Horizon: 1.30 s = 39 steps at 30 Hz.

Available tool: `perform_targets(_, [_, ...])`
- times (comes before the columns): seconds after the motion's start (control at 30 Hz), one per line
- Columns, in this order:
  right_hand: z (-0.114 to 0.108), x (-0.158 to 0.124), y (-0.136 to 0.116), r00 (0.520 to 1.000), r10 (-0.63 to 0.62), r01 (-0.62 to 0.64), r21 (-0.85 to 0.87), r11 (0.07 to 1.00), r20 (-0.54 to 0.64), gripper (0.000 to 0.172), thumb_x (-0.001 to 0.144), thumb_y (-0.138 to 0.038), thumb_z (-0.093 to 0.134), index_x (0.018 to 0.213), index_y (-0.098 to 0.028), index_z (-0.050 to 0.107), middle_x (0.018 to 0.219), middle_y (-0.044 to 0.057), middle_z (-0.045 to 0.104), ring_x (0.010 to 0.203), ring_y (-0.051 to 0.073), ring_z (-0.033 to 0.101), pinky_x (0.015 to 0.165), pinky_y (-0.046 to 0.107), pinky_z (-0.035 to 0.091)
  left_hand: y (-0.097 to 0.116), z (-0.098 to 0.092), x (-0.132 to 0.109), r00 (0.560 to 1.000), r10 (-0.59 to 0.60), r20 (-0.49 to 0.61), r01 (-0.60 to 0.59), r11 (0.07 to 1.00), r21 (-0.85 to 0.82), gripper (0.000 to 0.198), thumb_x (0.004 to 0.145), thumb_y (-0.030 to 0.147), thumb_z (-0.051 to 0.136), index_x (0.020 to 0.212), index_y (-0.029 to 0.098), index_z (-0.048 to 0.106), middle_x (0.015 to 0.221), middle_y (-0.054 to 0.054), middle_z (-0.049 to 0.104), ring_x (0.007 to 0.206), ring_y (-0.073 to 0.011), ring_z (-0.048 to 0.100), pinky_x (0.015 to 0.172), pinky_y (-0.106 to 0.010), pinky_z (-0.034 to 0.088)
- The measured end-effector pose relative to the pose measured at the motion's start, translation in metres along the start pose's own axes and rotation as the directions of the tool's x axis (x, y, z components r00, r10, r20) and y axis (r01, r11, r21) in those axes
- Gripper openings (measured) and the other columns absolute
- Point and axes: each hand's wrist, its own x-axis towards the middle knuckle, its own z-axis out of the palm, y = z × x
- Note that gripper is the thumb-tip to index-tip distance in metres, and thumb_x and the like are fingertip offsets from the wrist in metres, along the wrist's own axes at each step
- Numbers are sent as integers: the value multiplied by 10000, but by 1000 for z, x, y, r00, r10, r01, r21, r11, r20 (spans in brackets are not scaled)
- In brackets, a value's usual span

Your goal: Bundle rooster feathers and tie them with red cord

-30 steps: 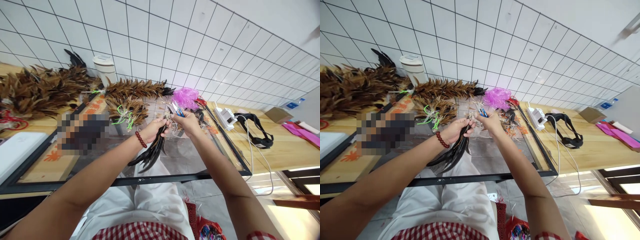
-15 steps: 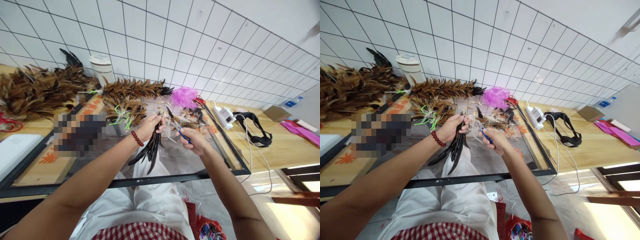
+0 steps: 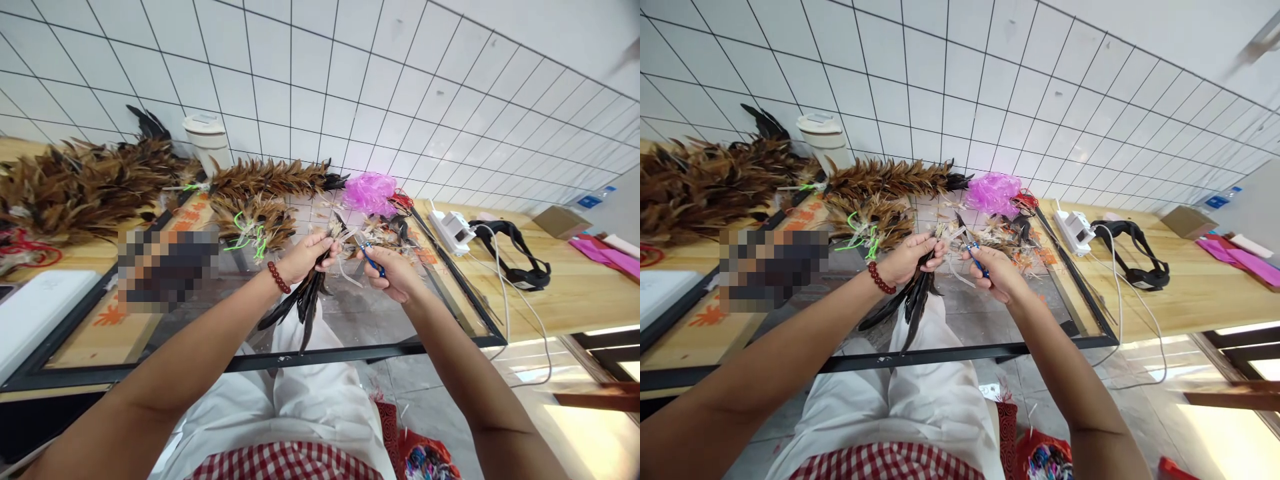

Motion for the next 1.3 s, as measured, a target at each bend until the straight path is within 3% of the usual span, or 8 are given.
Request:
perform_targets(0.33, [-5,-3,-3,998,-66,64,-81,995,-24,335,747,-466,660,845,-157,573,445,-69,440,324,28,252,339,174,124,1,-6,1,995,-67,79,78,986,-144,314,733,329,726,724,124,488,682,12,450,470,-26,381,386,-128,227])
perform_targets(0.67, [2,-1,7,1000,-30,29,-109,994,-5,350,744,-486,655,843,-160,575,439,-69,444,319,30,258,347,181,112,0,-2,-1,985,-119,124,126,991,-51,347,737,383,711,706,126,481,684,13,435,467,-23,359,383,-131,213])
perform_targets(0.9, [3,1,11,999,-27,28,21,999,-44,407,687,-499,703,855,-161,552,470,-104,361,354,10,182,376,164,81,-1,-1,-2,982,-147,120,152,988,-34,373,713,401,729,707,124,480,679,18,425,467,-21,364,390,-132,202])
perform_targets(1.1, [-3,3,12,997,48,-43,86,995,-55,459,759,-605,593,800,-148,561,481,-107,273,376,13,105,396,174,59,-2,0,-2,982,-145,124,150,988,-38,370,716,394,729,710,125,476,674,20,422,462,-20,354,382,-130,189])
perform_targets(1.3, [-4,2,14,996,52,-45,88,995,-73,418,765,-568,597,724,-160,520,500,-97,257,392,14,113,403,172,64,-3,0,-2,980,-146,136,152,988,-35,361,732,387,716,711,123,470,678,19,419,465,-19,359,383,-129,200])
